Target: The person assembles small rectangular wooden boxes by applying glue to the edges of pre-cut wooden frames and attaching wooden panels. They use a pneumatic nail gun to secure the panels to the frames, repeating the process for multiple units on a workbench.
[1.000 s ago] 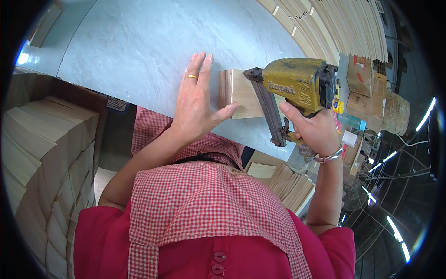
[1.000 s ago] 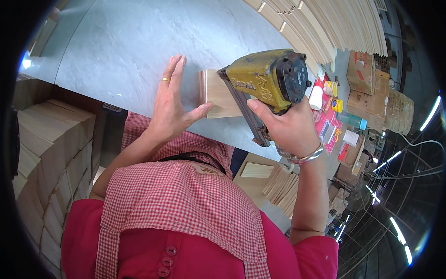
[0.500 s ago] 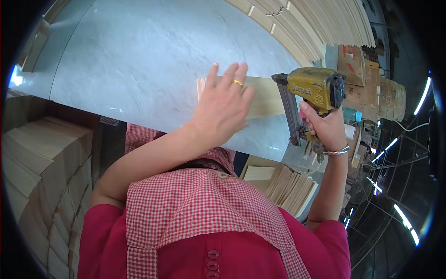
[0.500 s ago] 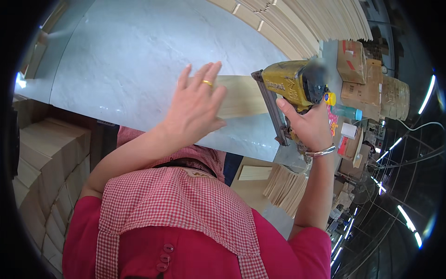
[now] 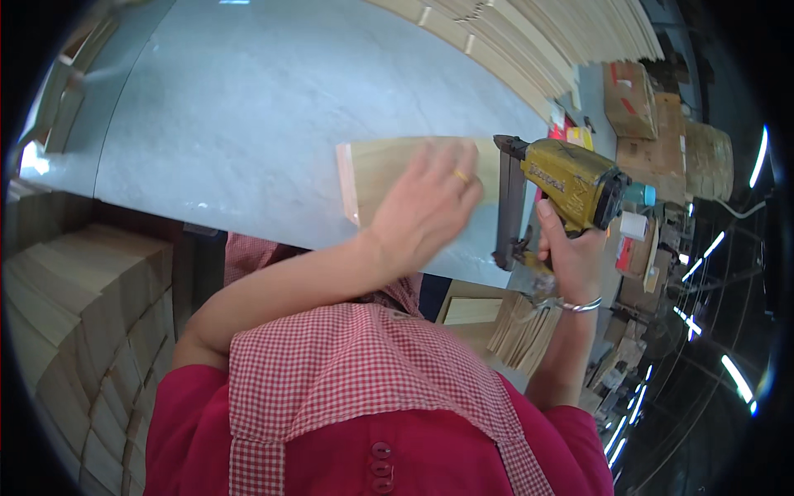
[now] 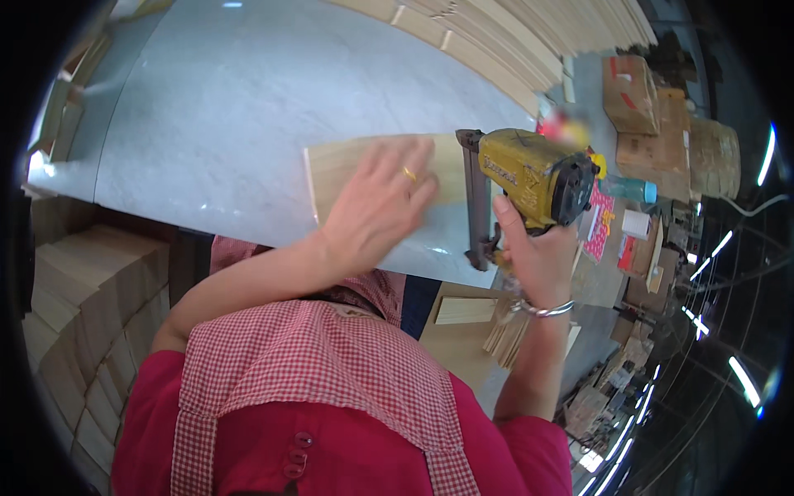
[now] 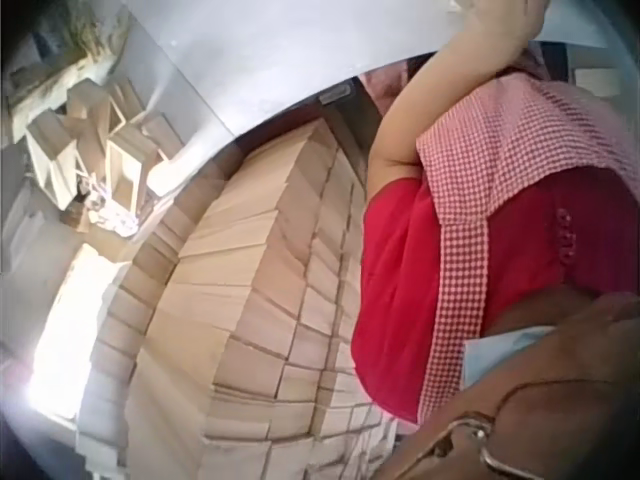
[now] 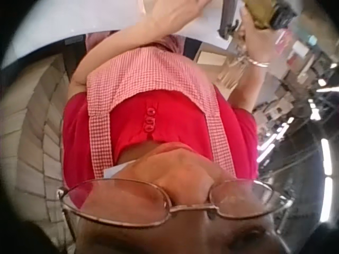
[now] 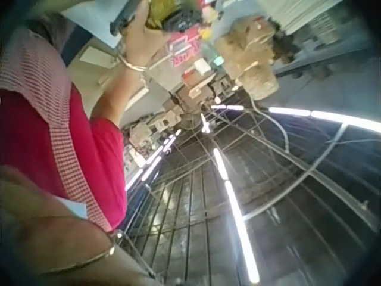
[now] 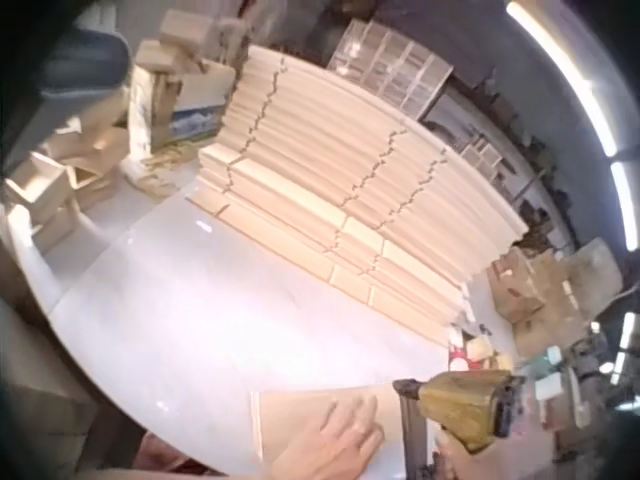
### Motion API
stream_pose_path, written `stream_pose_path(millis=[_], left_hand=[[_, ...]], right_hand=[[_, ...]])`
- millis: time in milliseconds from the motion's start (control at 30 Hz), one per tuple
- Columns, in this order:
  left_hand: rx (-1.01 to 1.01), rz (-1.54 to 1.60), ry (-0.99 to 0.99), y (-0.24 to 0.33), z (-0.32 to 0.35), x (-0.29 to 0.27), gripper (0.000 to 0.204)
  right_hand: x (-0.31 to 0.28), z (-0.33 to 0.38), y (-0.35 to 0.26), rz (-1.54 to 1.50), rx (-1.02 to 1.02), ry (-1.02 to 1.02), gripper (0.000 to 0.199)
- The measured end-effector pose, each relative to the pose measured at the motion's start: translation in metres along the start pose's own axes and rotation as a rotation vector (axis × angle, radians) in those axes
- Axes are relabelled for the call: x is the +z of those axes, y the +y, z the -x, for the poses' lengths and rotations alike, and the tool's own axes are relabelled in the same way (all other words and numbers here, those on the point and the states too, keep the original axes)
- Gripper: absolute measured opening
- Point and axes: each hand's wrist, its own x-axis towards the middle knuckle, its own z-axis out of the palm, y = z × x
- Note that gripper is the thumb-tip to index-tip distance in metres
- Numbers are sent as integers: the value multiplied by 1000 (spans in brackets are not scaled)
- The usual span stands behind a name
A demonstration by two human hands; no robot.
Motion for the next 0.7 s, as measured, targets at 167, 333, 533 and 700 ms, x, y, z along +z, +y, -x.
stream_pose_path(millis=[167, 333, 533, 700], left_hand=[[-187, 1085, -308, 65, -7, 23, 36], [-181, 1057, -455, 101, 2, 43, 35], [-85, 962, -644, 137, -5, 56, 59], [-16, 813, -628, 148, -12, 71, 56]], right_hand=[[-5, 46, 32, -341, 7, 92, 20], [-18, 76, 73, -435, 48, 182, 22], [-36, 88, 118, -513, 89, 277, 32], [-52, 92, 157, -681, 144, 393, 33]])
